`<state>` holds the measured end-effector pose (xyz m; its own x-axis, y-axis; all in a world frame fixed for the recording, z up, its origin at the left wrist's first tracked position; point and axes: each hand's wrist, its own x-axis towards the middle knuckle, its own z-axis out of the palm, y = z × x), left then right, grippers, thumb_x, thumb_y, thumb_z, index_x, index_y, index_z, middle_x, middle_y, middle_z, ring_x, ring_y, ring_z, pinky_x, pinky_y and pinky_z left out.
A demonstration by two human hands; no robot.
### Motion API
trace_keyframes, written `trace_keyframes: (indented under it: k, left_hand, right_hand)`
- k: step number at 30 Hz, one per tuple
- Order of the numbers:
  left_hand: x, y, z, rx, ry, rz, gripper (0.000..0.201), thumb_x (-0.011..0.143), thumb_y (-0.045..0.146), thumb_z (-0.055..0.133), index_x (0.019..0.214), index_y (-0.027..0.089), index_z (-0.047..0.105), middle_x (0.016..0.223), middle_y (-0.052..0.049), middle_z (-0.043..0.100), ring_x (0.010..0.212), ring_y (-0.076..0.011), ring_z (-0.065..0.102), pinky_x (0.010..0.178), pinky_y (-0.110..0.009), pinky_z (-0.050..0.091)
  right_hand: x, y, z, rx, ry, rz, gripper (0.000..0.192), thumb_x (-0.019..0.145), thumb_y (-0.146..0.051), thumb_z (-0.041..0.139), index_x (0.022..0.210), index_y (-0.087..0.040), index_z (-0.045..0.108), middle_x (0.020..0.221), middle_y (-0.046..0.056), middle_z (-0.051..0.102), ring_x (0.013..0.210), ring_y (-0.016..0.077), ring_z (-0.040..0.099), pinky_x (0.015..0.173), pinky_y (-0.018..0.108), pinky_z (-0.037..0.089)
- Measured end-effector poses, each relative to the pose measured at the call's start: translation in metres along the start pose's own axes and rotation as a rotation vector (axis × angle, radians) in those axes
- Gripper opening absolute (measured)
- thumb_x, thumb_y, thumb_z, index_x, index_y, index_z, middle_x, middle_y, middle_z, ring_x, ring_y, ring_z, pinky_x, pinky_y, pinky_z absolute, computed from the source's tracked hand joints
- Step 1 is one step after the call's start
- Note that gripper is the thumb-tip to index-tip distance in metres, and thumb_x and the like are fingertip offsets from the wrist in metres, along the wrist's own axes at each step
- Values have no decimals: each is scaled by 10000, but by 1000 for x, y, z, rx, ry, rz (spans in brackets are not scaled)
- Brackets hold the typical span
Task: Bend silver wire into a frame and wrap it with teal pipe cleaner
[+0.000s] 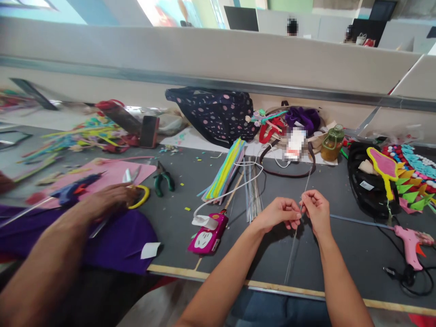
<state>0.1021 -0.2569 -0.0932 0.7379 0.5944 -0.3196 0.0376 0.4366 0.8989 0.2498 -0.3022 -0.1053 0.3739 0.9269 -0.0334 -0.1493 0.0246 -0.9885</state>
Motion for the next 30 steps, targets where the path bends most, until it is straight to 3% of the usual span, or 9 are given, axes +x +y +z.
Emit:
trace_keyframes:
  k: [6,22,30]
  left_hand:
    - [-2,3,-3,-101,-36,3,435,575,421,860,761,106,624,639,-48,689,494,-108,620,513,-212,482]
    - [2,-4,-7,-115,-67,-6,452,582,423,865,795,98,636,655,-56,698,502,-114,635,512,-205,491]
    - [3,-7,-4,-154,-64,49,421,638,413,833,834,102,628,637,-54,688,470,-116,622,489,-206,505]
  right_hand:
    - [0,3,0,15,-4,-18,300,769,-466,723,871,-192,652,670,1,653,478,95,532,388,194,360]
    - [-2,0,-3,80,-39,41,284,720,-409,776,837,-174,668,651,7,666,476,93,561,384,178,378]
    - [-2,-1,-4,64,-62,44,283,704,-408,773,816,-200,617,599,-45,605,462,74,501,380,164,312]
